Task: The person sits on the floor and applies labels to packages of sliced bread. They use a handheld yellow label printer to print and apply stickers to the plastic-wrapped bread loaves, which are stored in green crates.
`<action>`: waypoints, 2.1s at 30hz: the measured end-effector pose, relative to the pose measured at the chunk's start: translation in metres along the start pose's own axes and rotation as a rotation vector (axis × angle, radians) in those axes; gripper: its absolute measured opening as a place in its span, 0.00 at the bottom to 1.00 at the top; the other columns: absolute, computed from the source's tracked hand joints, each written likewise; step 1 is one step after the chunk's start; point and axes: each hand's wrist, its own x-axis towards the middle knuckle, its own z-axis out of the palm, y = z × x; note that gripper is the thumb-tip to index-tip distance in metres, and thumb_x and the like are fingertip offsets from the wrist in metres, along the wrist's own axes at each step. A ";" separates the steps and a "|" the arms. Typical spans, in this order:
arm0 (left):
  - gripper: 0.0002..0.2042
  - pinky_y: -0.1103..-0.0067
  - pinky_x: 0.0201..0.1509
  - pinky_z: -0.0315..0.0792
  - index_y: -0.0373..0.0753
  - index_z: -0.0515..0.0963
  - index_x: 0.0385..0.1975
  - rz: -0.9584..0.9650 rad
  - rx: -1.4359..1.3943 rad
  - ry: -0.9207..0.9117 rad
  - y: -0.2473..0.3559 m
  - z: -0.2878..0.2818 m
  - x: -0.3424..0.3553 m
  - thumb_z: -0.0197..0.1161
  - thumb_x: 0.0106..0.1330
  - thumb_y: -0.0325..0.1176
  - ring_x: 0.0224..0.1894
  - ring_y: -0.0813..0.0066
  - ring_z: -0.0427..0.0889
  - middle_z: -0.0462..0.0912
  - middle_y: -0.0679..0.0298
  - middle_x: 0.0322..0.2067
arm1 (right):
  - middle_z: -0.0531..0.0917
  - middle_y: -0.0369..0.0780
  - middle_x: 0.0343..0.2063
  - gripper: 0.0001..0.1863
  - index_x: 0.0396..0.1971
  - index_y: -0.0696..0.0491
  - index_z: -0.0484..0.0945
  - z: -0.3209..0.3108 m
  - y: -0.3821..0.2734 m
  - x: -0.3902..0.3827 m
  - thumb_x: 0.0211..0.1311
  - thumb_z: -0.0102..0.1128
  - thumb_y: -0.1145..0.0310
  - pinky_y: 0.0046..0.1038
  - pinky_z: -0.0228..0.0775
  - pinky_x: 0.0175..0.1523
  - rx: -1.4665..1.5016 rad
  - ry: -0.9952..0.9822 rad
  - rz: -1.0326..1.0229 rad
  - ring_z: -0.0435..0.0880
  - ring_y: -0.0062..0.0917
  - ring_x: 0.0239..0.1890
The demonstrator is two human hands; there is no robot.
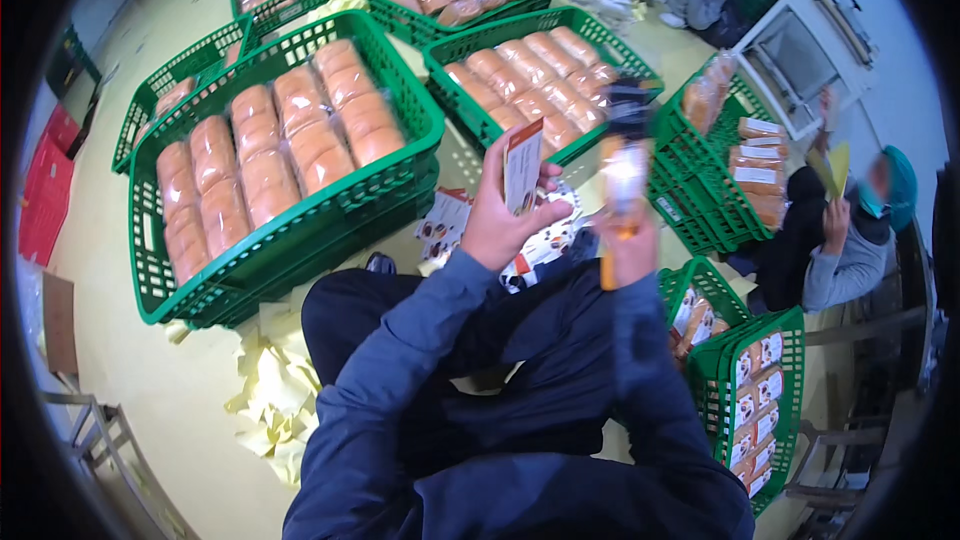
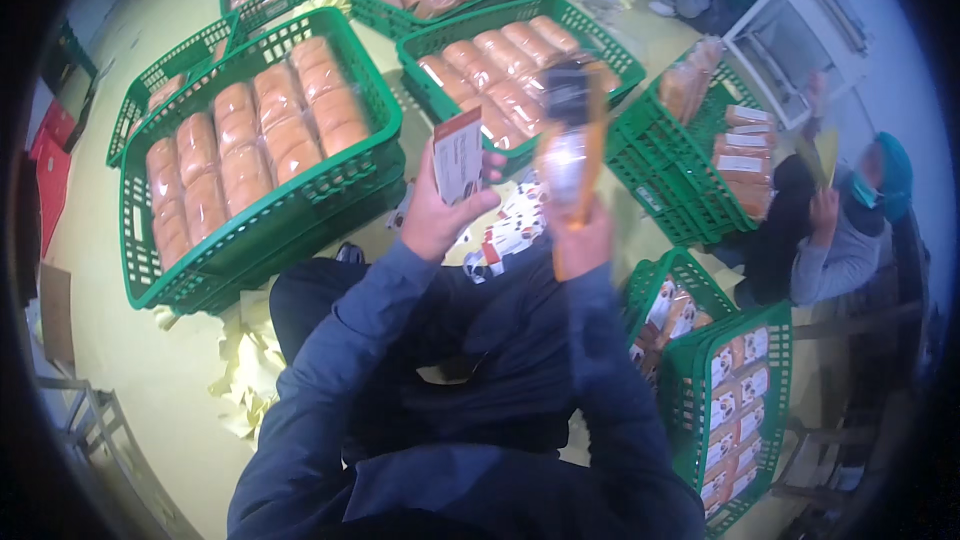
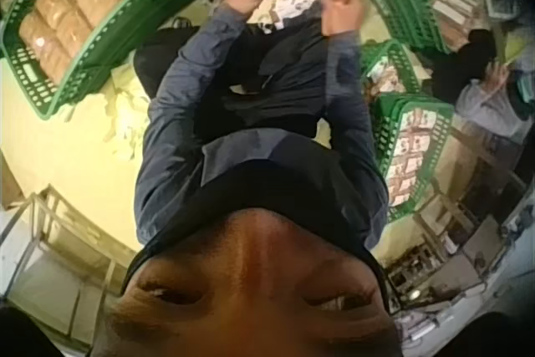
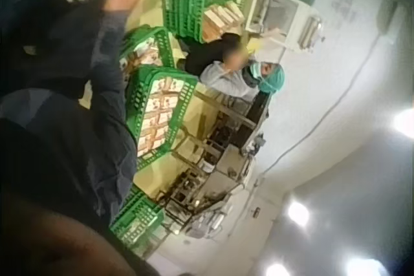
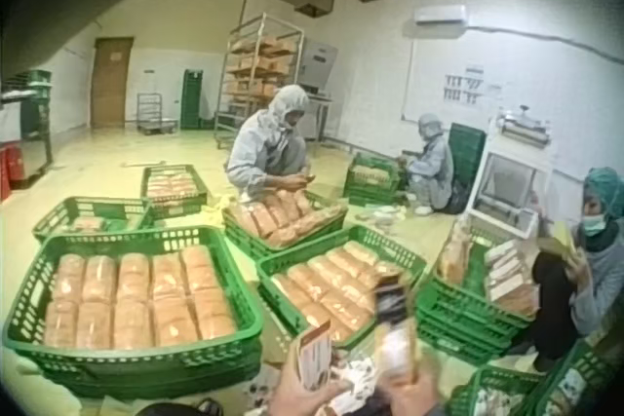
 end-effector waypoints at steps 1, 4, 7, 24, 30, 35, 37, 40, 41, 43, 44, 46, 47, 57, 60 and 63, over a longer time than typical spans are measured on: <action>0.42 0.74 0.53 0.69 0.36 0.52 0.61 0.087 0.035 0.066 -0.008 0.007 -0.002 0.73 0.47 0.29 0.51 0.72 0.71 0.70 0.56 0.47 | 0.80 0.39 0.35 0.19 0.41 0.57 0.75 0.010 0.020 -0.010 0.46 0.66 0.73 0.25 0.70 0.43 0.029 0.015 0.034 0.78 0.22 0.36; 0.34 0.76 0.51 0.71 0.32 0.60 0.52 0.141 0.016 0.293 -0.015 0.004 -0.003 0.73 0.47 0.27 0.48 0.70 0.75 0.73 0.54 0.46 | 0.80 0.43 0.35 0.23 0.40 0.60 0.75 0.038 0.002 -0.041 0.39 0.68 0.73 0.26 0.69 0.46 -0.321 0.012 -0.149 0.80 0.29 0.39; 0.29 0.76 0.49 0.73 0.33 0.63 0.50 -0.046 0.096 0.319 -0.021 -0.012 -0.004 0.70 0.49 0.22 0.45 0.72 0.78 0.77 0.58 0.43 | 0.78 0.44 0.34 0.23 0.39 0.61 0.75 0.043 -0.003 -0.056 0.39 0.69 0.71 0.28 0.68 0.46 -0.403 0.007 -0.203 0.78 0.33 0.38; 0.29 0.76 0.36 0.75 0.32 0.65 0.46 -0.111 0.153 0.894 -0.090 -0.044 0.025 0.73 0.44 0.23 0.34 0.70 0.80 0.79 0.57 0.35 | 0.75 0.39 0.41 0.26 0.48 0.55 0.70 0.108 -0.013 -0.081 0.47 0.69 0.67 0.26 0.67 0.45 -0.029 -0.111 -0.113 0.74 0.24 0.39; 0.29 0.76 0.39 0.73 0.34 0.65 0.46 -0.086 0.210 0.836 -0.076 -0.041 0.014 0.73 0.43 0.23 0.35 0.72 0.79 0.79 0.59 0.36 | 0.78 0.36 0.30 0.14 0.32 0.57 0.74 0.096 -0.015 -0.068 0.50 0.68 0.67 0.23 0.66 0.41 -0.097 -0.328 -0.027 0.74 0.19 0.32; 0.31 0.72 0.47 0.70 0.35 0.67 0.47 -0.077 0.469 0.889 -0.093 -0.046 0.008 0.74 0.41 0.28 0.38 0.65 0.79 0.78 0.56 0.37 | 0.78 0.39 0.25 0.09 0.28 0.58 0.75 0.102 -0.044 -0.080 0.52 0.63 0.69 0.28 0.69 0.37 -0.057 -0.454 -0.268 0.78 0.28 0.29; 0.28 0.74 0.45 0.71 0.34 0.69 0.44 -0.062 0.547 0.865 -0.099 -0.037 0.007 0.74 0.41 0.28 0.37 0.68 0.79 0.79 0.58 0.37 | 0.77 0.41 0.25 0.08 0.29 0.57 0.75 0.116 -0.048 -0.076 0.53 0.61 0.69 0.31 0.70 0.37 -0.230 -0.461 -0.380 0.78 0.33 0.30; 0.32 0.71 0.47 0.70 0.35 0.66 0.48 -0.079 0.486 0.830 -0.099 -0.035 0.012 0.75 0.41 0.29 0.40 0.62 0.79 0.78 0.55 0.38 | 0.75 0.44 0.24 0.07 0.28 0.57 0.75 0.120 -0.058 -0.084 0.54 0.57 0.70 0.36 0.70 0.39 -0.350 -0.586 -0.602 0.77 0.40 0.32; 0.32 0.71 0.47 0.70 0.34 0.66 0.47 -0.061 0.479 0.845 -0.100 -0.045 0.013 0.75 0.41 0.29 0.39 0.63 0.79 0.78 0.55 0.38 | 0.74 0.44 0.24 0.07 0.28 0.58 0.75 0.120 -0.064 -0.092 0.54 0.57 0.70 0.36 0.70 0.39 -0.312 -0.632 -0.670 0.77 0.40 0.32; 0.30 0.72 0.46 0.71 0.35 0.66 0.46 -0.061 0.370 0.856 -0.099 -0.059 0.015 0.74 0.42 0.28 0.39 0.65 0.78 0.78 0.57 0.38 | 0.75 0.43 0.26 0.07 0.29 0.59 0.74 0.114 -0.070 -0.106 0.57 0.55 0.70 0.31 0.69 0.41 -0.243 -0.623 -0.776 0.77 0.33 0.32; 0.29 0.72 0.45 0.71 0.35 0.65 0.45 -0.073 0.273 0.856 -0.095 -0.059 0.018 0.74 0.42 0.27 0.39 0.67 0.78 0.77 0.58 0.39 | 0.75 0.42 0.27 0.07 0.31 0.59 0.74 0.104 -0.058 -0.111 0.58 0.54 0.70 0.29 0.68 0.41 -0.119 -0.615 -0.585 0.76 0.30 0.33; 0.27 0.75 0.43 0.73 0.35 0.65 0.45 -0.025 -0.026 0.862 -0.085 -0.046 0.025 0.72 0.45 0.22 0.38 0.70 0.78 0.77 0.60 0.39 | 0.74 0.40 0.28 0.09 0.36 0.59 0.73 0.092 -0.013 -0.119 0.60 0.52 0.70 0.24 0.66 0.42 0.127 -0.596 -0.189 0.76 0.24 0.35; 0.26 0.76 0.42 0.74 0.34 0.64 0.47 0.011 -0.205 0.831 -0.080 -0.031 0.028 0.70 0.47 0.20 0.38 0.70 0.79 0.77 0.59 0.39 | 0.74 0.38 0.30 0.10 0.40 0.59 0.72 0.092 0.004 -0.123 0.62 0.48 0.71 0.23 0.65 0.43 0.188 -0.520 -0.031 0.73 0.21 0.36; 0.23 0.75 0.46 0.75 0.34 0.64 0.49 0.131 -0.137 0.505 0.018 -0.007 0.028 0.65 0.53 0.20 0.42 0.70 0.80 0.77 0.58 0.42 | 0.81 0.41 0.31 0.05 0.24 0.56 0.79 0.057 -0.074 -0.131 0.44 0.62 0.79 0.30 0.69 0.47 0.015 -0.516 -0.328 0.79 0.32 0.40; 0.27 0.78 0.47 0.73 0.34 0.62 0.49 0.164 0.310 0.498 0.028 -0.012 0.011 0.68 0.50 0.22 0.42 0.74 0.79 0.76 0.58 0.41 | 0.70 0.46 0.49 0.28 0.47 0.57 0.70 0.052 -0.058 -0.083 0.40 0.65 0.78 0.35 0.59 0.59 -0.354 -0.056 -0.358 0.68 0.39 0.54; 0.33 0.77 0.48 0.73 0.33 0.59 0.54 0.154 0.299 0.486 0.029 -0.006 0.004 0.70 0.48 0.23 0.43 0.73 0.78 0.76 0.57 0.41 | 0.69 0.48 0.51 0.34 0.53 0.57 0.64 0.068 -0.017 -0.057 0.41 0.68 0.73 0.36 0.57 0.60 -0.463 -0.067 -0.335 0.66 0.42 0.55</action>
